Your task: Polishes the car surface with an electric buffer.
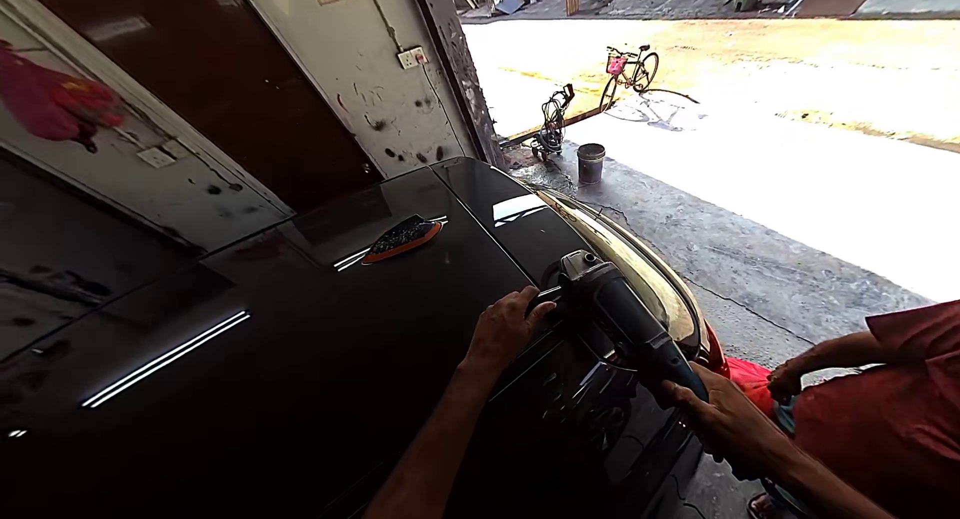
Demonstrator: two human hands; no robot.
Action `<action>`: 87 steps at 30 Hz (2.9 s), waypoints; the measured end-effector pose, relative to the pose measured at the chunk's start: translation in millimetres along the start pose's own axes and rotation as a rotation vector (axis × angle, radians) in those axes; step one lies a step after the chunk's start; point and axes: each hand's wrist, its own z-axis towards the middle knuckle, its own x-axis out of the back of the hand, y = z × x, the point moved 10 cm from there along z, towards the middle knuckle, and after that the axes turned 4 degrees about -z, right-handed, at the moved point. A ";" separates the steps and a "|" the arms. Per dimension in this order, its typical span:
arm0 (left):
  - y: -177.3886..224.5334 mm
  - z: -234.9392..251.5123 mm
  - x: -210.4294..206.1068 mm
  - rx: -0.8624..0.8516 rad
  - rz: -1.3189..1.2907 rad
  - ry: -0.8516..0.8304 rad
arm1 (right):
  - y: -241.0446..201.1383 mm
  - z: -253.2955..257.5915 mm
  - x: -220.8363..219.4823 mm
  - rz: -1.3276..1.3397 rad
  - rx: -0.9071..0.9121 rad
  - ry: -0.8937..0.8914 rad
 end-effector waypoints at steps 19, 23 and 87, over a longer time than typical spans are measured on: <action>-4.0 47.1 -16.8 0.074 -0.057 -0.125 | -5.7 26.6 22.6 -0.022 0.011 0.076; -33.4 6.5 11.5 0.186 -0.016 -0.041 | -31.3 35.7 5.3 -0.159 0.027 -0.011; -10.2 -69.6 110.0 0.016 -0.197 0.426 | -104.6 178.9 30.3 -0.119 -0.015 -0.028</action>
